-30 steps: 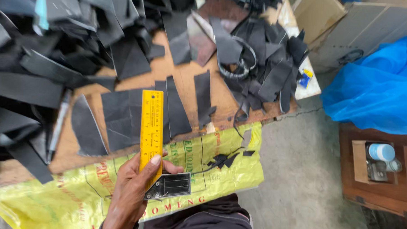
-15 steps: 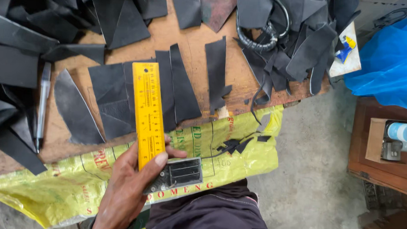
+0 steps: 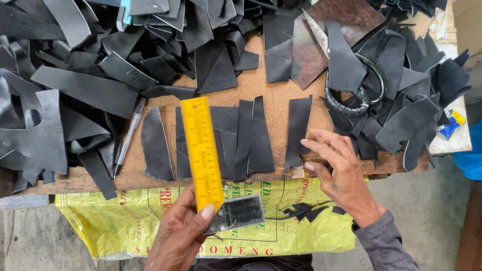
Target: The person organizes several black leather scraps on a wooden table, uses a yellow ruler to measure the length and width of individual pieces, and uses shears to trim the edges of one scrap.
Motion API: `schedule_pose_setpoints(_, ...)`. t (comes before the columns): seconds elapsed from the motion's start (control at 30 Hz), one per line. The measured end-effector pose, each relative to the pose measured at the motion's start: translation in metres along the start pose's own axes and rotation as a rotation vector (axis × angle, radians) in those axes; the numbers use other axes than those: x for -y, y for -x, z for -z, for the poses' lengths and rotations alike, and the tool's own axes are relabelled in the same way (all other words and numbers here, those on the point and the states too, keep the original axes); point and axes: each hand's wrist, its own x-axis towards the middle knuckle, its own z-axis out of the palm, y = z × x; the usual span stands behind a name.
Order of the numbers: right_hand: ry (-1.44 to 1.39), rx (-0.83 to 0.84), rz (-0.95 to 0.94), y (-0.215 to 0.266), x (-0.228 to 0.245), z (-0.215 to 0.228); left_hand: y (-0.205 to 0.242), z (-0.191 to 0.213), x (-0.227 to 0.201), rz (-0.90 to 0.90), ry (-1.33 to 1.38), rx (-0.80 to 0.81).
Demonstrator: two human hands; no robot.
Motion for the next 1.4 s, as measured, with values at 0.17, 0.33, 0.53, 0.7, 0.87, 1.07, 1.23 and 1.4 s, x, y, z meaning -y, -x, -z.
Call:
schedule_pose_setpoints(0.17,0.022,-0.046,0.069,-0.002,0.001,-0.007,-0.01,-0.028,0.028,0.123,-0.147,0.098)
schedule_pose_setpoints(0.33,0.045,-0.059,0.071,0.002,-0.005,-0.014,-0.032,-0.074,0.072,0.147,0.031,0.341)
schedule_pose_setpoints(0.53,0.021,-0.1,0.044,0.003,-0.009,-0.015,-0.057,-0.083,0.103,0.139,0.115,0.317)
schedule_pose_setpoints(0.7,-0.069,-0.169,0.023,0.003,-0.006,-0.01,-0.065,-0.085,0.119,0.089,0.043,0.184)
schedule_pose_setpoints(0.87,-0.121,-0.182,-0.176,-0.004,0.0,-0.001,-0.071,-0.092,0.125,0.038,-0.051,0.13)
schedule_pose_setpoints(1.07,-0.024,-0.114,0.0,-0.029,-0.005,0.003,-0.084,-0.096,0.138,0.03,-0.041,0.105)
schedule_pose_setpoints(1.23,0.223,0.124,0.259,-0.064,-0.014,0.01,-0.091,-0.095,0.156,-0.008,0.044,0.095)
schedule_pose_setpoints(1.4,0.149,0.277,0.201,-0.08,-0.025,0.014,-0.093,-0.091,0.169,-0.048,0.078,0.104)
